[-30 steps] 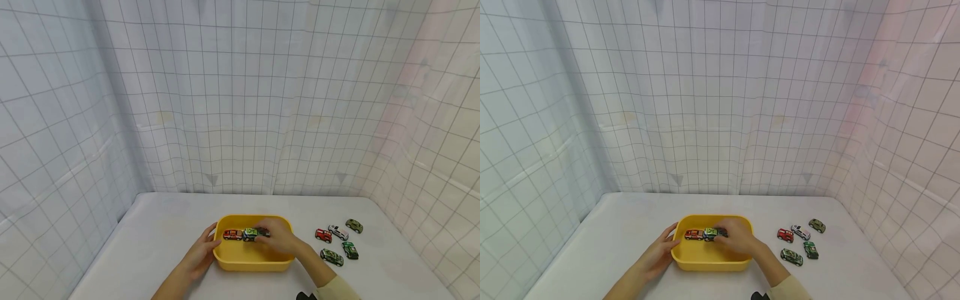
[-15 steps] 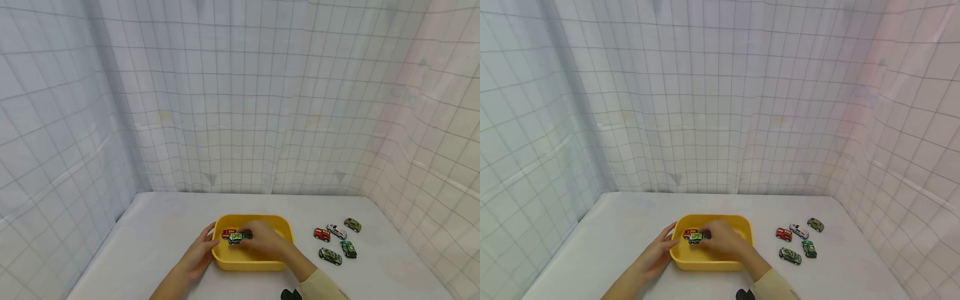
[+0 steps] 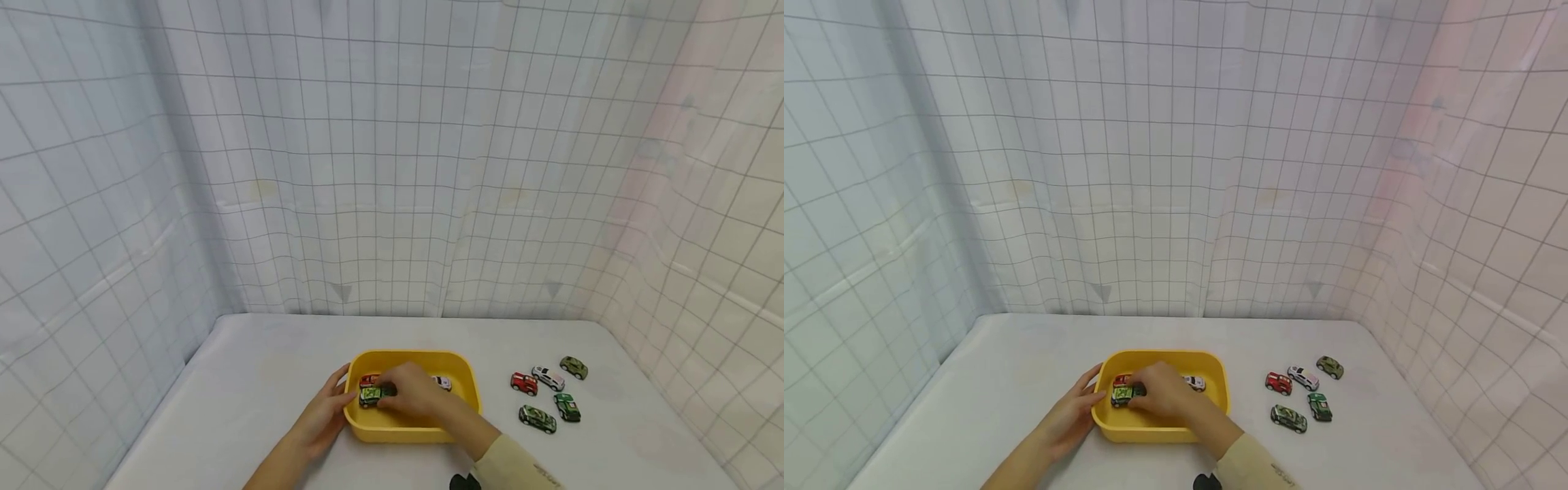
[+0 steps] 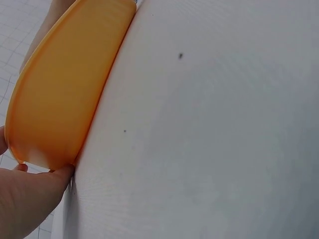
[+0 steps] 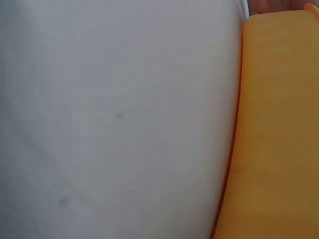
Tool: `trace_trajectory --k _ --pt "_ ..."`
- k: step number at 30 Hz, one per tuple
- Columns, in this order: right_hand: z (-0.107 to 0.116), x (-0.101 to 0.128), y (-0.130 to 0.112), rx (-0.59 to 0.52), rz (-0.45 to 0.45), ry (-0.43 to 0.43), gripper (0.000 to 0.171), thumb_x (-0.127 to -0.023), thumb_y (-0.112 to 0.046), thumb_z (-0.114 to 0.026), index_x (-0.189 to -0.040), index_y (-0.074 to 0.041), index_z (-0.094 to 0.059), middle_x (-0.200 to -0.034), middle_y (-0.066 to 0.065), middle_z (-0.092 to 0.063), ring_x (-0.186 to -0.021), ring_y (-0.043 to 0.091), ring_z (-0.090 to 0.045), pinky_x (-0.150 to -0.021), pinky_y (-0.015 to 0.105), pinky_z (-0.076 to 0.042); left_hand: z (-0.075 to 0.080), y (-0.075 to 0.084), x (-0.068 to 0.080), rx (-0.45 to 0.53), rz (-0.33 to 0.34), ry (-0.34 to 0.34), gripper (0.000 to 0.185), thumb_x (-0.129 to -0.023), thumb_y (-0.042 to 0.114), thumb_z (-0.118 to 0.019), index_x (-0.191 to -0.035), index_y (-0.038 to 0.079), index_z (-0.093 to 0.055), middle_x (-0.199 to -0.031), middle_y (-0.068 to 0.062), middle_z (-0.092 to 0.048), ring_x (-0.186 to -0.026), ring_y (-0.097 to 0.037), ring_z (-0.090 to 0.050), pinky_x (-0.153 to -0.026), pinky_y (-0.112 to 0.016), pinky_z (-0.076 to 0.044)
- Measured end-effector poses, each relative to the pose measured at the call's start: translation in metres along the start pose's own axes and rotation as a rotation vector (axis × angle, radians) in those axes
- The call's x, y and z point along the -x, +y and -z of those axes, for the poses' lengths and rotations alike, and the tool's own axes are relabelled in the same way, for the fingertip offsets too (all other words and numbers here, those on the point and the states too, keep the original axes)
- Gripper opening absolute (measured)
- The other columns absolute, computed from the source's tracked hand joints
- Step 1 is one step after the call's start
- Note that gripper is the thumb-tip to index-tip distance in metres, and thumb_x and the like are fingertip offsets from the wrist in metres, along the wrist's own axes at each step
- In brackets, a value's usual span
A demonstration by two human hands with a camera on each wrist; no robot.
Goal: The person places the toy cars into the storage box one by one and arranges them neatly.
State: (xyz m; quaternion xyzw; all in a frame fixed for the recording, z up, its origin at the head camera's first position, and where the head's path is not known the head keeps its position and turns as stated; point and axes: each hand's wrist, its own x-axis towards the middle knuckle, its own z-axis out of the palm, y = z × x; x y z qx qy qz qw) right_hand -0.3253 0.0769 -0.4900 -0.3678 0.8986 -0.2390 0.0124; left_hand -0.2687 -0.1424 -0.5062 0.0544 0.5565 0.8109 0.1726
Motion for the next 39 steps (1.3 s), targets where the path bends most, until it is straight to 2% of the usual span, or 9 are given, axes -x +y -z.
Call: trace_trajectory --k 7,15,23,31,35,39 --pt "-0.003 -0.002 -0.002 0.049 0.001 -0.033 0.03 -0.09 -0.028 -0.083 -0.116 -0.012 -0.079 -0.106 -0.011 -0.074 -0.096 0.0 -0.063 -0.089 0.022 -0.053 0.0 0.0 0.001 0.004 -0.003 0.002 0.069 -0.107 0.003 -0.044 -0.165 0.009 -0.008 -0.167 -0.032 -0.007 -0.152 -0.044 -0.016 -0.121 -0.055 -0.021" --pt "-0.002 -0.001 -0.002 0.126 0.011 -0.032 0.035 -0.09 -0.029 -0.084 -0.119 -0.011 -0.078 -0.107 -0.009 -0.073 -0.098 0.002 -0.064 -0.091 0.023 -0.053 -0.001 0.0 0.0 0.004 0.004 0.011 0.069 -0.107 0.003 -0.044 -0.165 0.009 -0.008 -0.166 -0.032 -0.007 -0.152 -0.044 -0.016 -0.121 -0.055 -0.021" --pt "-0.003 -0.001 0.001 0.065 0.029 -0.013 0.037 -0.089 -0.028 -0.084 -0.121 -0.01 -0.077 -0.109 -0.01 -0.073 -0.099 0.001 -0.063 -0.092 0.022 -0.052 -0.001 0.001 0.0 0.003 0.003 0.013 0.069 -0.107 0.003 -0.044 -0.165 0.009 -0.008 -0.166 -0.033 -0.007 -0.152 -0.045 -0.016 -0.12 -0.056 -0.021" --pt "0.001 -0.002 0.0 0.048 0.062 0.01 0.036 -0.089 -0.026 -0.084 -0.121 -0.01 -0.077 -0.109 -0.009 -0.074 -0.097 0.0 -0.063 -0.088 0.019 -0.052 -0.001 0.002 0.0 0.001 0.0 0.017 0.07 -0.107 0.004 -0.044 -0.165 0.008 -0.006 -0.165 -0.034 -0.007 -0.152 -0.046 -0.016 -0.12 -0.056 -0.021" --pt "0.003 0.001 -0.001 -0.013 0.052 0.016 0.037 -0.088 -0.026 -0.085 -0.12 -0.009 -0.077 -0.108 -0.01 -0.073 -0.096 0.0 -0.063 -0.087 0.02 -0.052 -0.001 0.002 0.0 0.004 0.009 0.021 0.069 -0.107 0.003 -0.044 -0.165 0.007 -0.006 -0.165 -0.035 -0.007 -0.151 -0.047 -0.016 -0.12 -0.056 -0.021" --pt "0.008 0.007 -0.002 -0.077 0.021 0.027 0.037 -0.089 -0.025 -0.084 -0.122 -0.008 -0.076 -0.112 -0.008 -0.073 -0.102 0.005 -0.065 -0.091 0.025 -0.053 -0.001 0.001 -0.001 0.004 0.008 0.025 0.069 -0.106 0.003 -0.044 -0.165 0.007 -0.007 -0.165 -0.035 -0.007 -0.151 -0.047 -0.016 -0.12 -0.056 -0.022"
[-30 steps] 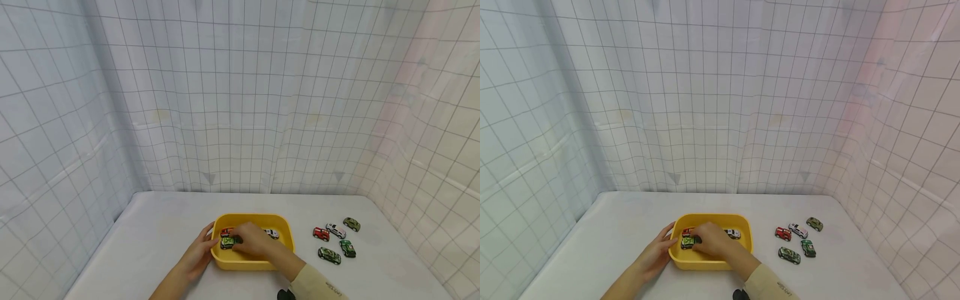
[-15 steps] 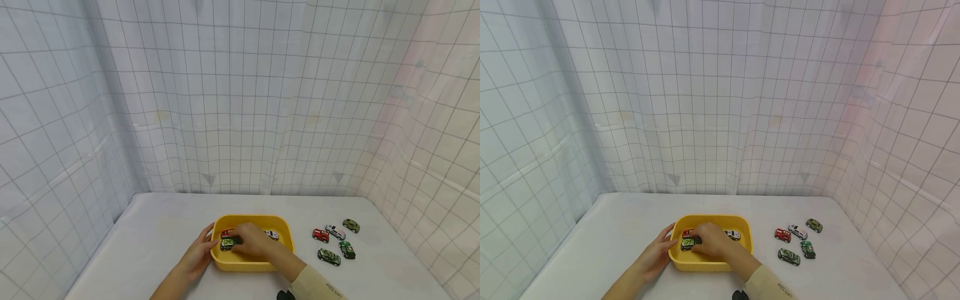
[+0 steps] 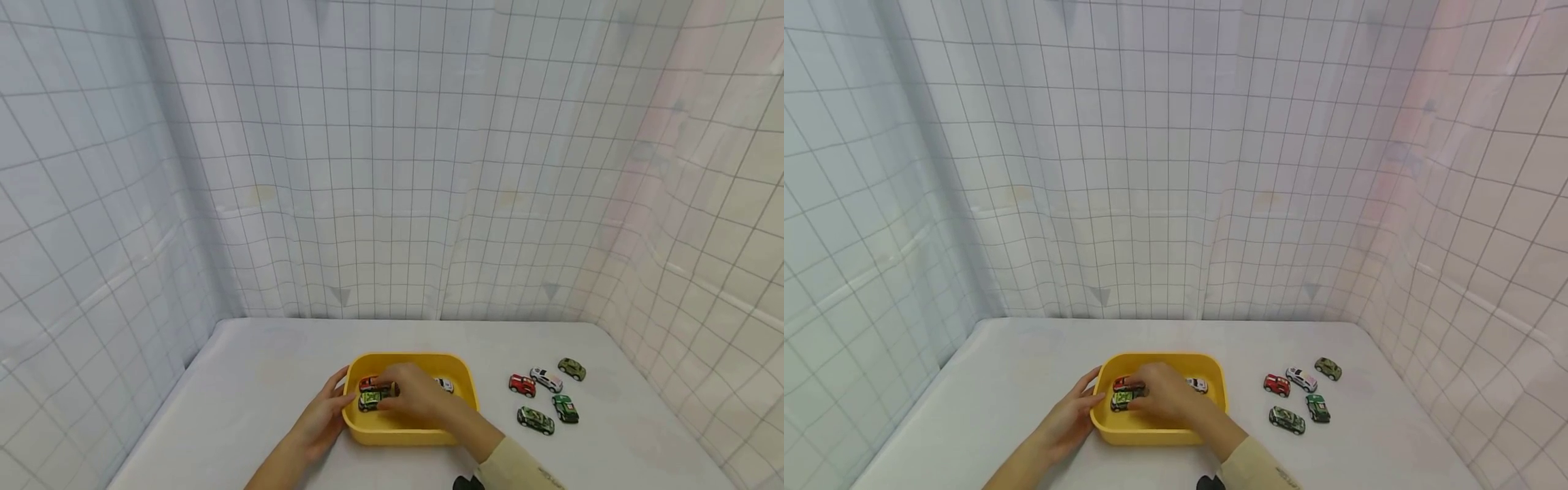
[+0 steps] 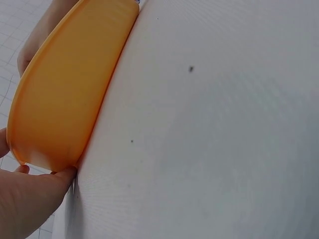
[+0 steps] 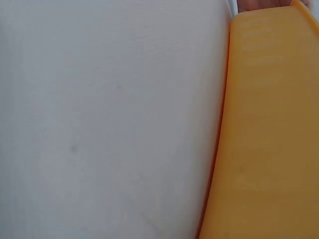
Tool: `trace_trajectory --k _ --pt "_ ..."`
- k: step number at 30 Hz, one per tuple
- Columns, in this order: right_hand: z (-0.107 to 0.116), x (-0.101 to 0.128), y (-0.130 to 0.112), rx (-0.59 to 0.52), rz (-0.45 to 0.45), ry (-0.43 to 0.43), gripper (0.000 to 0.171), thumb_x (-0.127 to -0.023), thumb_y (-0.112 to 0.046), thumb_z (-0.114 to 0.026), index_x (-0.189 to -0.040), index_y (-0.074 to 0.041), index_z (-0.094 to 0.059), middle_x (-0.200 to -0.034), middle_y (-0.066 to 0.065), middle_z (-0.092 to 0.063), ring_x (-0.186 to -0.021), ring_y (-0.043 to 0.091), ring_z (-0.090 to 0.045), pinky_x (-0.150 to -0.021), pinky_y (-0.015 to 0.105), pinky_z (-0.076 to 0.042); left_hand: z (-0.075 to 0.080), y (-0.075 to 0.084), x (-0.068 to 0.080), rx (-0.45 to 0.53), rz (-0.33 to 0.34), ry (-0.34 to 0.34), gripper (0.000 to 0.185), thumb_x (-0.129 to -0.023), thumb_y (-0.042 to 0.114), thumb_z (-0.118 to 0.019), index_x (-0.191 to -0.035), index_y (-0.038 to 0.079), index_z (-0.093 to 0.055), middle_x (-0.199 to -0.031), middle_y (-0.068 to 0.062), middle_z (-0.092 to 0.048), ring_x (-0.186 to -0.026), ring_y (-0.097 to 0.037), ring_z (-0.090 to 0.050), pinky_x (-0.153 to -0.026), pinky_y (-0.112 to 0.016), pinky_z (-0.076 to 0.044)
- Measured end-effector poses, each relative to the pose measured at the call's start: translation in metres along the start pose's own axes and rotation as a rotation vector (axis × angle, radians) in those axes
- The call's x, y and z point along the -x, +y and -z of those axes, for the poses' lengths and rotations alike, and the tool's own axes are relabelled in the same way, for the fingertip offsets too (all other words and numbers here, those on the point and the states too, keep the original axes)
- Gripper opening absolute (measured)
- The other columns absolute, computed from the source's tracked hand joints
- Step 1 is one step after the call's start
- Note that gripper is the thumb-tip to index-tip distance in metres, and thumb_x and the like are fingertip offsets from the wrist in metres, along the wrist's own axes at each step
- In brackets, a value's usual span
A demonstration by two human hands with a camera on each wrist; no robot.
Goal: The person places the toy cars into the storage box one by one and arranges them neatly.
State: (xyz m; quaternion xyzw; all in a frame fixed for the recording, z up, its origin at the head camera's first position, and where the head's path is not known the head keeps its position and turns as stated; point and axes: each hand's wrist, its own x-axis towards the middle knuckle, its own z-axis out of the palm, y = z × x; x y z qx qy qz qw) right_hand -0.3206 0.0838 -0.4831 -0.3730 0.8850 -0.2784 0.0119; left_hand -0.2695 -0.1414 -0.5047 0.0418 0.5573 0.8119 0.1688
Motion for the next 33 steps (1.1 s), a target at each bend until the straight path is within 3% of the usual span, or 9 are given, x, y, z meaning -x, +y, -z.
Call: trace_trajectory --k 7,16,23,33 --pt "0.012 0.01 0.002 -0.038 -0.052 0.001 0.04 -0.091 -0.027 -0.082 -0.124 -0.006 -0.075 -0.114 -0.003 -0.073 -0.107 0.013 -0.066 -0.095 0.031 -0.053 0.0 0.0 0.0 0.01 0.002 0.006 0.07 -0.106 0.003 -0.045 -0.165 0.007 -0.007 -0.165 -0.035 -0.006 -0.152 -0.047 -0.015 -0.12 -0.057 -0.021" --pt "0.025 0.024 0.014 -0.053 -0.055 0.016 0.037 -0.094 -0.025 -0.079 -0.123 -0.004 -0.074 -0.118 0.002 -0.072 -0.111 0.016 -0.066 -0.097 0.036 -0.054 -0.001 0.0 0.0 0.008 -0.008 0.016 0.071 -0.105 0.003 -0.046 -0.165 0.007 -0.008 -0.165 -0.035 -0.006 -0.152 -0.048 -0.014 -0.12 -0.058 -0.018" --pt "0.033 0.035 0.023 0.02 -0.036 0.055 0.037 -0.092 -0.023 -0.081 -0.122 -0.001 -0.074 -0.115 0.005 -0.074 -0.107 0.022 -0.068 -0.095 0.039 -0.055 0.0 -0.001 0.0 0.005 -0.015 0.011 0.071 -0.106 0.003 -0.046 -0.165 0.007 -0.008 -0.165 -0.035 -0.006 -0.152 -0.047 -0.014 -0.12 -0.058 -0.018" --pt "0.044 0.047 0.034 0.07 -0.016 0.1 0.036 -0.089 -0.023 -0.084 -0.118 -0.003 -0.076 -0.113 0.004 -0.075 -0.103 0.016 -0.068 -0.093 0.04 -0.056 -0.003 0.0 0.001 0.011 -0.006 0.026 0.071 -0.105 0.002 -0.047 -0.164 0.003 -0.008 -0.166 -0.033 -0.005 -0.152 -0.047 -0.013 -0.12 -0.057 -0.018"
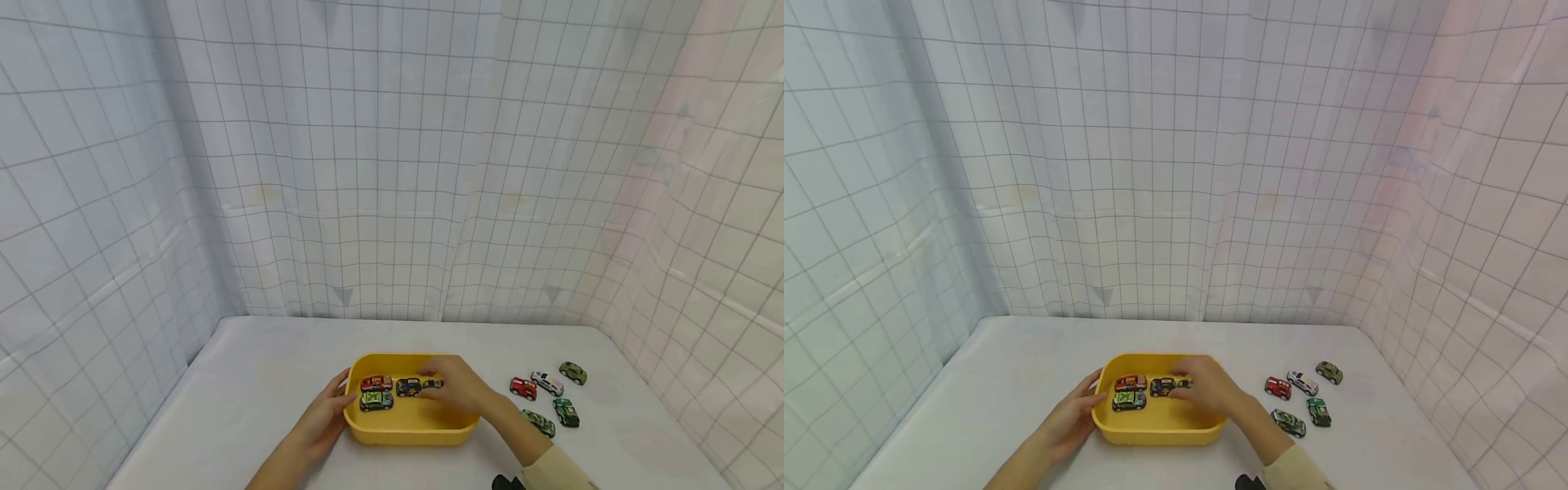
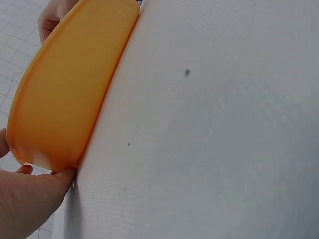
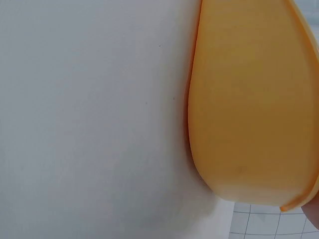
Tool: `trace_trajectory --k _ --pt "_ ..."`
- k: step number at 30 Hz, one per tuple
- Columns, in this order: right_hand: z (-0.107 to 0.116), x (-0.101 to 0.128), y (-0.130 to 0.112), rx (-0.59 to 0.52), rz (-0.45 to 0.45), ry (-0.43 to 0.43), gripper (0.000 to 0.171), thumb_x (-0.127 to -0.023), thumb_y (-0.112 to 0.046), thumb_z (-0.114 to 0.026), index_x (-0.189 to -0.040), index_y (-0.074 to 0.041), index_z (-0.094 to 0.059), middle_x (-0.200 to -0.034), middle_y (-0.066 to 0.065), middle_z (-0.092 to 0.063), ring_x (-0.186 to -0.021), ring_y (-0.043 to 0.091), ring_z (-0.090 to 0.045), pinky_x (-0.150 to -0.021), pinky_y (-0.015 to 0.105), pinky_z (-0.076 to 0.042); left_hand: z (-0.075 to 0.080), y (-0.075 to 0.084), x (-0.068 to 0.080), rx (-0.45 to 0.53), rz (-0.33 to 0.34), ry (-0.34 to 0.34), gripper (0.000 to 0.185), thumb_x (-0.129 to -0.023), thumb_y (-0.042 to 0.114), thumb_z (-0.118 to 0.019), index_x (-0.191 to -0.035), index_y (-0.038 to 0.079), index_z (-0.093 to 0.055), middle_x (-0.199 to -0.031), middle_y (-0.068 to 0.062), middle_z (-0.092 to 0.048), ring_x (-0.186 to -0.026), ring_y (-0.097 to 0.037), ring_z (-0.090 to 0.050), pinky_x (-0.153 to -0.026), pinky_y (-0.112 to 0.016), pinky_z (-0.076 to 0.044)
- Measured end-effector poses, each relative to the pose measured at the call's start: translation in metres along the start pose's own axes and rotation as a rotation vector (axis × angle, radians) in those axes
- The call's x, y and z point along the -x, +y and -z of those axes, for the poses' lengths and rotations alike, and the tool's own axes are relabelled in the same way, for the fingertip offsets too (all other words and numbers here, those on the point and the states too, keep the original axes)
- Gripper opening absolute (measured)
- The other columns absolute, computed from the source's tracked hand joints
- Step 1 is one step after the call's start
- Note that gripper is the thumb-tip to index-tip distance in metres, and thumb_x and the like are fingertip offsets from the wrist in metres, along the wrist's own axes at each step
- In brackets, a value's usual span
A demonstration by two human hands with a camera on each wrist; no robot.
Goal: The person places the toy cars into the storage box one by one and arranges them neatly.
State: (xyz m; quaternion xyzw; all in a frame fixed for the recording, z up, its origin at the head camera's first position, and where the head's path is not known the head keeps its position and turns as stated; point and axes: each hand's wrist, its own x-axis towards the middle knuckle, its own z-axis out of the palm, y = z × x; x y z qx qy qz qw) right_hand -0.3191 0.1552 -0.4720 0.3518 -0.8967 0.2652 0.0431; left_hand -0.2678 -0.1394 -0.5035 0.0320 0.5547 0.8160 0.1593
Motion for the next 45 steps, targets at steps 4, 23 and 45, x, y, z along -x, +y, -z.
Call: trace_trajectory --k 4,23,45 --pt "0.006 0.005 0.003 -0.01 -0.022 0.004 0.036 -0.089 -0.022 -0.084 -0.119 -0.004 -0.076 -0.113 0.004 -0.075 -0.104 0.016 -0.067 -0.093 0.041 -0.056 -0.001 0.0 -0.001 -0.002 0.001 0.003 0.071 -0.105 0.002 -0.046 -0.165 0.003 -0.008 -0.166 -0.033 -0.004 -0.152 -0.047 -0.012 -0.12 -0.057 -0.018" --pt "0.033 0.032 0.014 0.023 -0.084 0.095 0.034 -0.089 -0.02 -0.084 -0.117 -0.003 -0.076 -0.108 0.004 -0.074 -0.097 0.02 -0.067 -0.087 0.042 -0.058 -0.001 -0.001 -0.002 0.003 -0.008 0.0 0.072 -0.105 0.002 -0.046 -0.165 0.004 -0.007 -0.165 -0.034 -0.004 -0.152 -0.048 -0.011 -0.12 -0.058 -0.017" --pt "0.054 0.071 0.037 -0.06 -0.167 0.162 0.035 -0.09 -0.024 -0.083 -0.118 -0.004 -0.074 -0.114 0.01 -0.073 -0.102 0.027 -0.067 -0.091 0.047 -0.057 0.0 -0.002 0.001 0.001 -0.003 -0.008 0.071 -0.105 0.003 -0.046 -0.165 0.005 -0.007 -0.165 -0.034 -0.005 -0.152 -0.048 -0.012 -0.12 -0.057 -0.018"
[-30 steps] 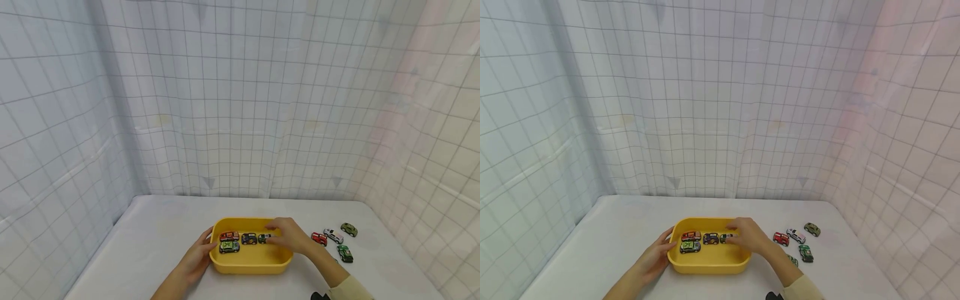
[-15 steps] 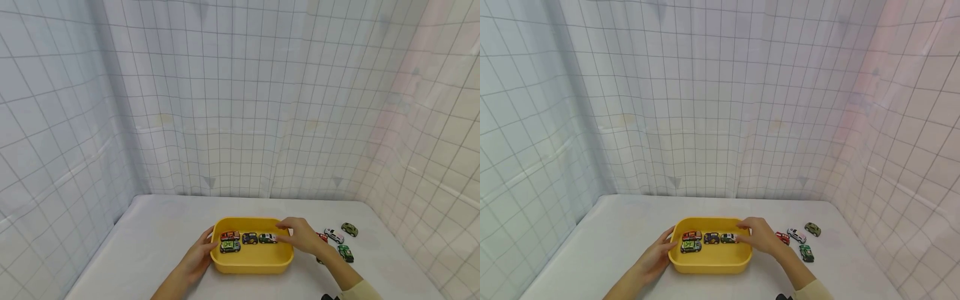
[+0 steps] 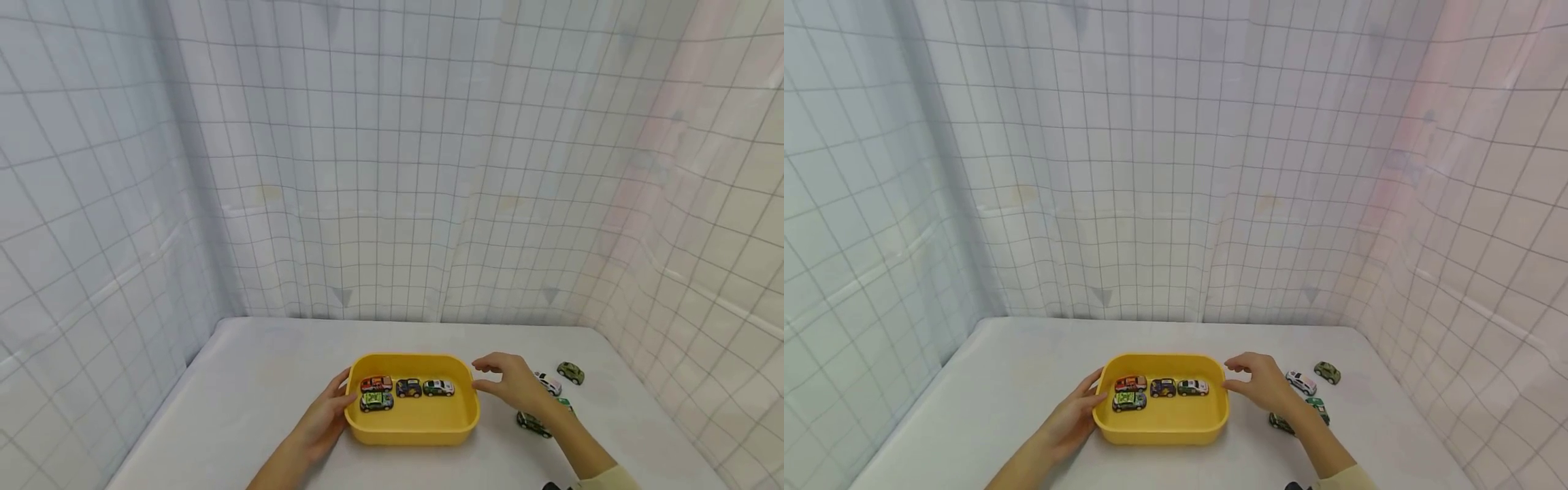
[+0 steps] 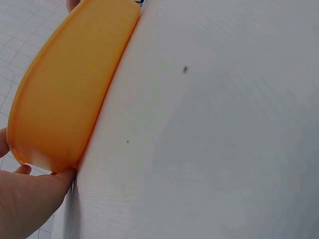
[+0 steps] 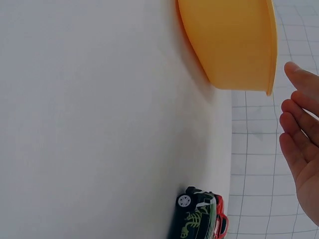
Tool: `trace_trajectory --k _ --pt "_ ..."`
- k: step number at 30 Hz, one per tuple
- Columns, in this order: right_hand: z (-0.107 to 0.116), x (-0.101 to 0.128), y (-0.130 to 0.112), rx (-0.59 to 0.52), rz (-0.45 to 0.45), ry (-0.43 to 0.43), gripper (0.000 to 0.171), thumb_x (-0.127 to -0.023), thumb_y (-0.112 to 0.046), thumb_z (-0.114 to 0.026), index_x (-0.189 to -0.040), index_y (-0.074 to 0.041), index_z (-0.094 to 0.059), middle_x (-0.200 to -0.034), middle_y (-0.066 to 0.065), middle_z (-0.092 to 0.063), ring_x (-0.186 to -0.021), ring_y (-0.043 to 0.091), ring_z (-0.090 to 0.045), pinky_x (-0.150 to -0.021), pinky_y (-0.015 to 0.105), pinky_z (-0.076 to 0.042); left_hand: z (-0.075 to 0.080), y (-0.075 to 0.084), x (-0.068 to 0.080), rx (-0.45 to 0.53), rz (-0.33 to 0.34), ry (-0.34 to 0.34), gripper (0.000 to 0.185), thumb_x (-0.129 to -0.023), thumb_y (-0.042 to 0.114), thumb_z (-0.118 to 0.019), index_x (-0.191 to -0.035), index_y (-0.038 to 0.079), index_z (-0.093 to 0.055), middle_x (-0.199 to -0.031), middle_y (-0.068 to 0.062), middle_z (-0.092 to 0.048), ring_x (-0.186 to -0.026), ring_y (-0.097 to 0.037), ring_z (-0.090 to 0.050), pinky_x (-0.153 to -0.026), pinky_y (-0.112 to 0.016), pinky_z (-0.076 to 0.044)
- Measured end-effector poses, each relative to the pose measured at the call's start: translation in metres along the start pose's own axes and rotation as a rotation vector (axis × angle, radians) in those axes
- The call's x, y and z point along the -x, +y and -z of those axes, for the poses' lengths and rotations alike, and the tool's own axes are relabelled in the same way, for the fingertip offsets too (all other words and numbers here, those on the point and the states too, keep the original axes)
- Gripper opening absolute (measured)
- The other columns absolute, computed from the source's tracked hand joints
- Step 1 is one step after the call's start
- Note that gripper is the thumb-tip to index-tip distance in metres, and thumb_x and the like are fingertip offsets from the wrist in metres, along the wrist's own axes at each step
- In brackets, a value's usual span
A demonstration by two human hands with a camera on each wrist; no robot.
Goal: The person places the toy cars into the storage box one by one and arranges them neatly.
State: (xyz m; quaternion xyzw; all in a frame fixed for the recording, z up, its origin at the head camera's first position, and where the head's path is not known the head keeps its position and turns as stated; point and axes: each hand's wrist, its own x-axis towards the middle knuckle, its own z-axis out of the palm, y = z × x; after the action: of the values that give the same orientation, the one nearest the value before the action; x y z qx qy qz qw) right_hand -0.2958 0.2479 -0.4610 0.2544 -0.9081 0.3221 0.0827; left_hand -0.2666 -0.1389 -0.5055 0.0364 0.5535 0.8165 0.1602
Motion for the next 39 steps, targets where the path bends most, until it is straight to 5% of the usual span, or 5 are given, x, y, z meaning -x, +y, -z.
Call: trace_trajectory --k 13,27,39 --pt "0.015 0.021 0.018 0.012 -0.08 0.0 0.034 -0.09 -0.022 -0.083 -0.118 -0.004 -0.075 -0.112 0.012 -0.073 -0.101 0.033 -0.066 -0.079 0.041 -0.06 -0.002 -0.004 -0.003 0.01 0.0 -0.008 0.072 -0.106 0.004 -0.047 -0.165 0.005 -0.008 -0.166 -0.034 -0.005 -0.152 -0.048 -0.013 -0.121 -0.057 -0.018" --pt "0.028 0.037 0.031 -0.032 -0.109 0.008 0.037 -0.09 -0.017 -0.082 -0.119 0.004 -0.072 -0.112 0.017 -0.072 -0.098 0.032 -0.071 -0.08 0.035 -0.061 -0.004 0.0 -0.003 0.0 0.01 0.007 0.07 -0.106 0.004 -0.046 -0.166 0.007 -0.008 -0.167 -0.032 -0.004 -0.152 -0.047 -0.013 -0.12 -0.056 -0.02" --pt "0.031 0.05 0.041 0.007 -0.175 -0.004 0.035 -0.089 -0.023 -0.084 -0.116 -0.003 -0.075 -0.111 0.005 -0.074 -0.102 0.03 -0.069 -0.088 0.049 -0.058 -0.002 0.001 0.0 -0.001 0.012 0.015 0.071 -0.106 0.004 -0.046 -0.165 0.006 -0.008 -0.166 -0.032 -0.005 -0.152 -0.047 -0.012 -0.12 -0.057 -0.019"
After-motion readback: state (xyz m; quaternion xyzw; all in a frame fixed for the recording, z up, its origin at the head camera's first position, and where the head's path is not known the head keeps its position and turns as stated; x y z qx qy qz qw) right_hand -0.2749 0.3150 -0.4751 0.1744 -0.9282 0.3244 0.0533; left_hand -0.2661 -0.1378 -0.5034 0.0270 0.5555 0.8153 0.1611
